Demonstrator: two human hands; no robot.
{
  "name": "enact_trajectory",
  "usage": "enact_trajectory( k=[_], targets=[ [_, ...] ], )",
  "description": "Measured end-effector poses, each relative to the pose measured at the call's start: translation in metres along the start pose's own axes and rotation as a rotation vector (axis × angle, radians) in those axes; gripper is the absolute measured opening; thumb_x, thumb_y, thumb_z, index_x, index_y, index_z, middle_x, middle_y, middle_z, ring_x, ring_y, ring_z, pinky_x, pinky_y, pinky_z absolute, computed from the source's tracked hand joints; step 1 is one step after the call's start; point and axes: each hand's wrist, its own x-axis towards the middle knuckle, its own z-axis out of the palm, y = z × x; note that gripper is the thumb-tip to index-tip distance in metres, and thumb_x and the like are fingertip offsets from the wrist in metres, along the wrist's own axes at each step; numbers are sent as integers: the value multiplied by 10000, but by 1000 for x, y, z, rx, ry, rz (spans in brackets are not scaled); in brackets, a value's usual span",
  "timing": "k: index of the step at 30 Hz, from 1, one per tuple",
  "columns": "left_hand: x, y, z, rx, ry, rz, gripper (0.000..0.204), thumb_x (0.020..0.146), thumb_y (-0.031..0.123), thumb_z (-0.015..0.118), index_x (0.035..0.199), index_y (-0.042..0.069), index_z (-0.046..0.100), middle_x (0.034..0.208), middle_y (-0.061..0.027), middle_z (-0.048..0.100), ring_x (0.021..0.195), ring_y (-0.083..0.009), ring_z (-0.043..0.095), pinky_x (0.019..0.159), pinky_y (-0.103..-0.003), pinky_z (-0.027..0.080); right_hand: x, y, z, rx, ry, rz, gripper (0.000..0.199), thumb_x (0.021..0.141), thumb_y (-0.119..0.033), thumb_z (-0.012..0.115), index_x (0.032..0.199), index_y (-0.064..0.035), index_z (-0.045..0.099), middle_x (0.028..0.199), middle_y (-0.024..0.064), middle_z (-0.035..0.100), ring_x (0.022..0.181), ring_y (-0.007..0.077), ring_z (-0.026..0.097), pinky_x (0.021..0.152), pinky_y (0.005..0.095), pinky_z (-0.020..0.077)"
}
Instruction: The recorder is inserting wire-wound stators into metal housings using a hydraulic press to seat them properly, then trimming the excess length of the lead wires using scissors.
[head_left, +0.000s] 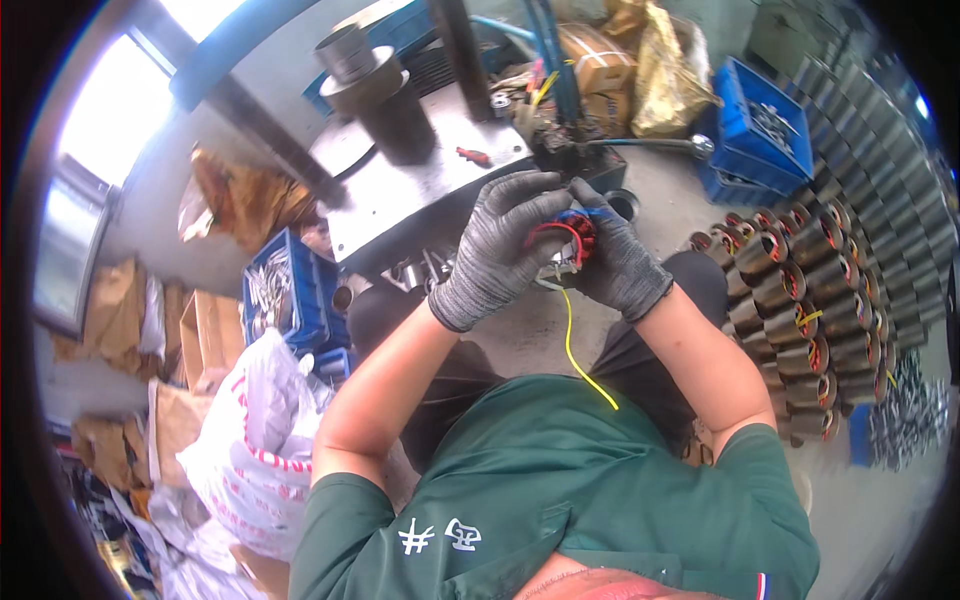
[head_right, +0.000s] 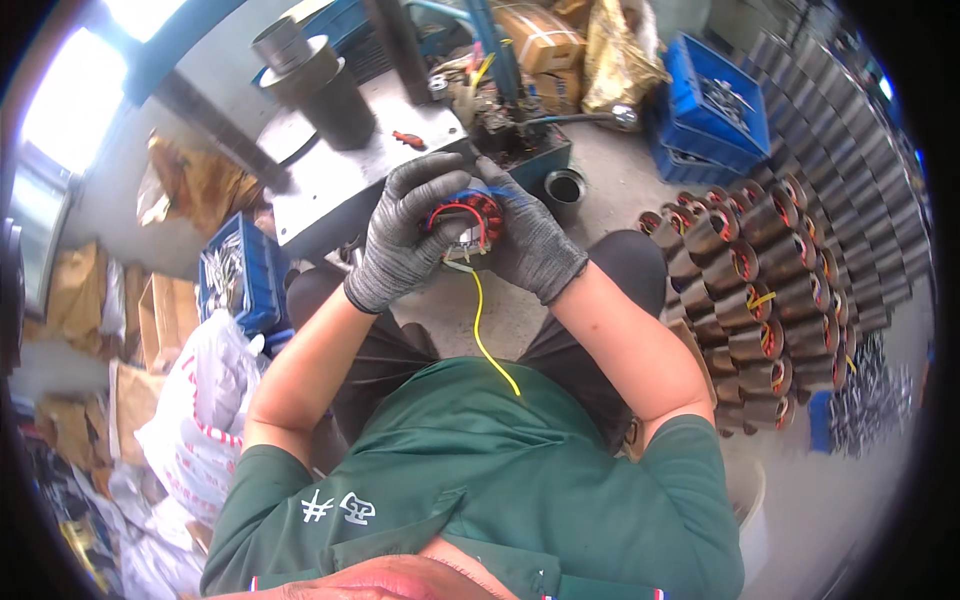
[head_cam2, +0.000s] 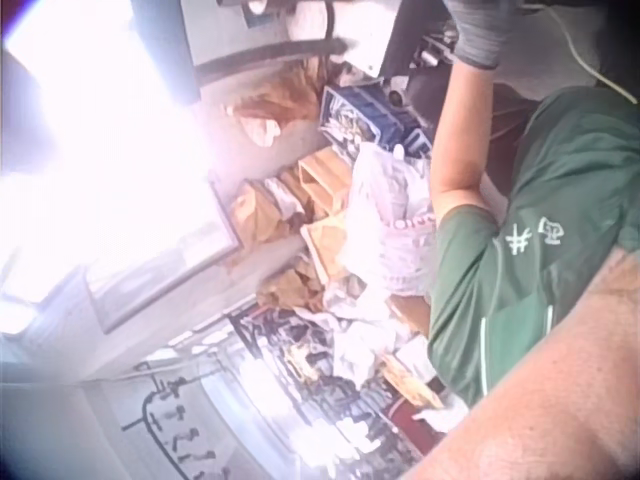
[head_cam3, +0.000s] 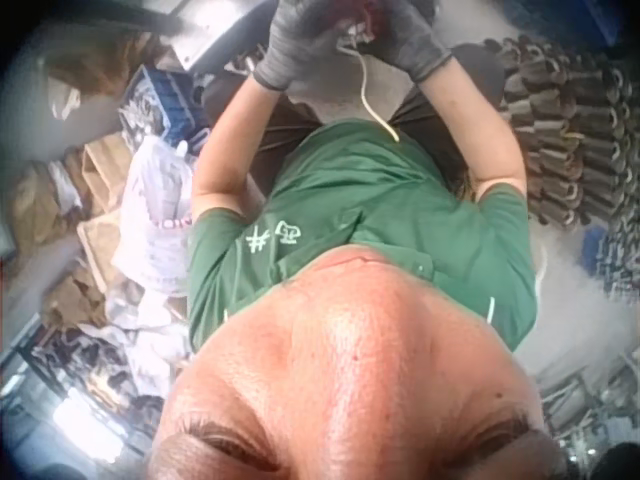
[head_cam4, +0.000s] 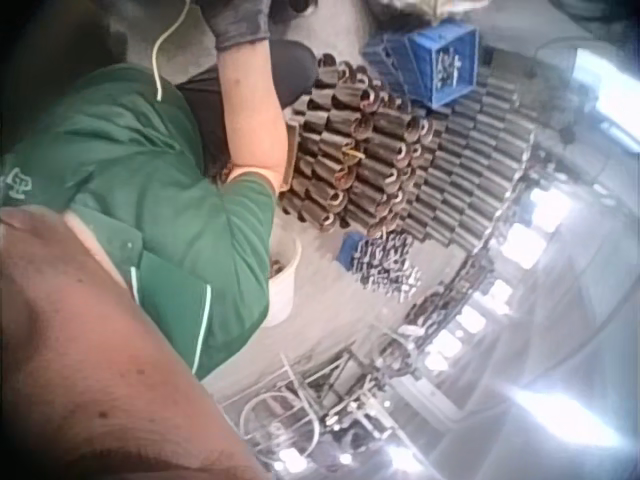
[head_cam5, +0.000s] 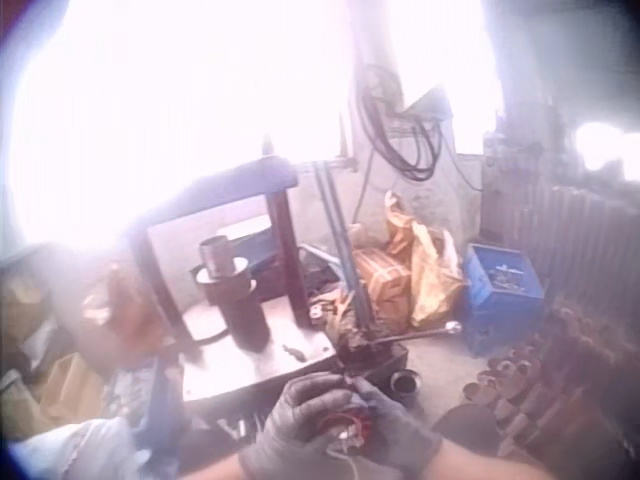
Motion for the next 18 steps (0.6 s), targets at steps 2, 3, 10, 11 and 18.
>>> enact_trajectory(
  k=[2,3,10,11,18],
  targets=[
    [1,-15,-25,133,-38,193,417,748,119,788,1155,99,699,1274,-145,615,1187,-376,592,1002,-475,500,25,13,-4,238,-143,154,495,1060,-486,477,1306,-70,583,1181,115,680,1083,240,671,996,441,535],
    [-4,-22,-33,226,-93,305,374,783,120,774,1152,110,710,1291,-127,616,1221,-365,582,1011,-472,499,41,15,-4,262,-318,242,488,1081,-477,420,1304,-75,584,1210,121,668,1120,248,651,1045,431,502],
    [-30,-33,-65,289,-245,119,870,820,193,807,1545,87,339,1468,-159,521,1372,-426,469,1106,-532,405,74,29,-8,203,-115,98,508,1025,-540,484,1281,-117,602,1246,117,649,1161,262,628,1096,437,461],
    [-32,-33,-64,290,-239,81,911,735,231,833,1507,66,377,1482,-188,503,1394,-428,447,1134,-539,363,77,28,-12,277,-161,183,528,1000,-560,518,1270,-115,605,1244,117,650,1161,269,626,1107,449,447],
    [-36,-52,-27,400,-98,58,961,599,151,879,1446,28,442,1404,-229,525,1300,-405,522,1067,-494,448,81,33,-25,392,-99,151,571,985,-573,539,1282,-89,602,1237,129,654,1146,288,631,1069,461,478]
  ],
)
